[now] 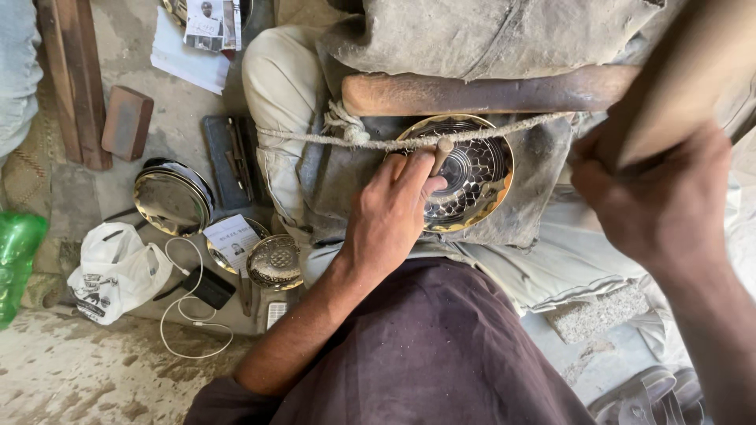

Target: The person sits on the floor with a brass plate resting on their lap, holding a small punch against the plate's patterned surface and striking it with a wooden mallet to emboss the decorative design. They reposition the punch repeatedly across the plate while working.

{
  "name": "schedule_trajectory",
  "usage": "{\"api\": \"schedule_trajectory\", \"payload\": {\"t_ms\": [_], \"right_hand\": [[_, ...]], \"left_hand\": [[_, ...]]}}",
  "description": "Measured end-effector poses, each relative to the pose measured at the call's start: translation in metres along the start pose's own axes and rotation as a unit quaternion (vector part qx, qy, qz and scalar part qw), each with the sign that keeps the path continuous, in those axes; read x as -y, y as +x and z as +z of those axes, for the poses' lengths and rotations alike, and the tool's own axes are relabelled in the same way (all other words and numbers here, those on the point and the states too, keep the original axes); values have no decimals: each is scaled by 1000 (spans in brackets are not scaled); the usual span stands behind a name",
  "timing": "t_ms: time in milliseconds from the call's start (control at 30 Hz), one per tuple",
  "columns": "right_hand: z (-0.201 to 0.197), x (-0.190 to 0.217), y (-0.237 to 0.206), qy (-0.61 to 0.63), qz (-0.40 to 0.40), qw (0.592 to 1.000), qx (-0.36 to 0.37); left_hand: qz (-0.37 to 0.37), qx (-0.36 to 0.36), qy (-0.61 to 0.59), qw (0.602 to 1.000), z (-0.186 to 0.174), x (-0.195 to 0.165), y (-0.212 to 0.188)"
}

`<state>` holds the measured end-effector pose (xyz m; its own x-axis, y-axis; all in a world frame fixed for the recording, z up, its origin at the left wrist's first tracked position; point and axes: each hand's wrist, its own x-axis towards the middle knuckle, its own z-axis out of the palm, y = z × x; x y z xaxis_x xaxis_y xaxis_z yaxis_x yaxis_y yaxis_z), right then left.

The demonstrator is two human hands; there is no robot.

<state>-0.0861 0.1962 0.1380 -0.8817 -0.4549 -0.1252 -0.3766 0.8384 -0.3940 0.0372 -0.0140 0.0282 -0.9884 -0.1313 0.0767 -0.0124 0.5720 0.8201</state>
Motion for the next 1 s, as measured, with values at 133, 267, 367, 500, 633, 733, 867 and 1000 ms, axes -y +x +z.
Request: {"api": "schedule_trajectory", "payload": {"t_ms": [133, 267, 367, 500, 633, 733, 867, 1000], "right_hand": [[3, -6, -5, -13, 49, 999, -5], [4, -10, -9, -321, -85, 943, -3], [4, -5, -10, 127, 144, 981, -9], [0, 5, -19, -273, -32, 961, 31], [-10, 0, -37, -175, 46, 981, 67], [-12, -7, -41, -107, 128, 979, 114], [-15, -4, -36, -34, 34, 999, 20], [-16, 8, -29, 232, 97, 968, 3]], "left_hand": [[6, 11, 19, 1000, 4, 5, 0], [15, 14, 14, 1000, 6, 8, 1], [-1, 32, 20, 999, 5, 6, 3], [20, 8, 15, 1000, -4, -1, 7], [11, -19, -48, 999, -20, -5, 7], [10, 1, -56, 998, -26, -5, 6], [3, 33, -27, 999, -19, -4, 8], [-3, 40, -17, 999, -16, -5, 8]]}}
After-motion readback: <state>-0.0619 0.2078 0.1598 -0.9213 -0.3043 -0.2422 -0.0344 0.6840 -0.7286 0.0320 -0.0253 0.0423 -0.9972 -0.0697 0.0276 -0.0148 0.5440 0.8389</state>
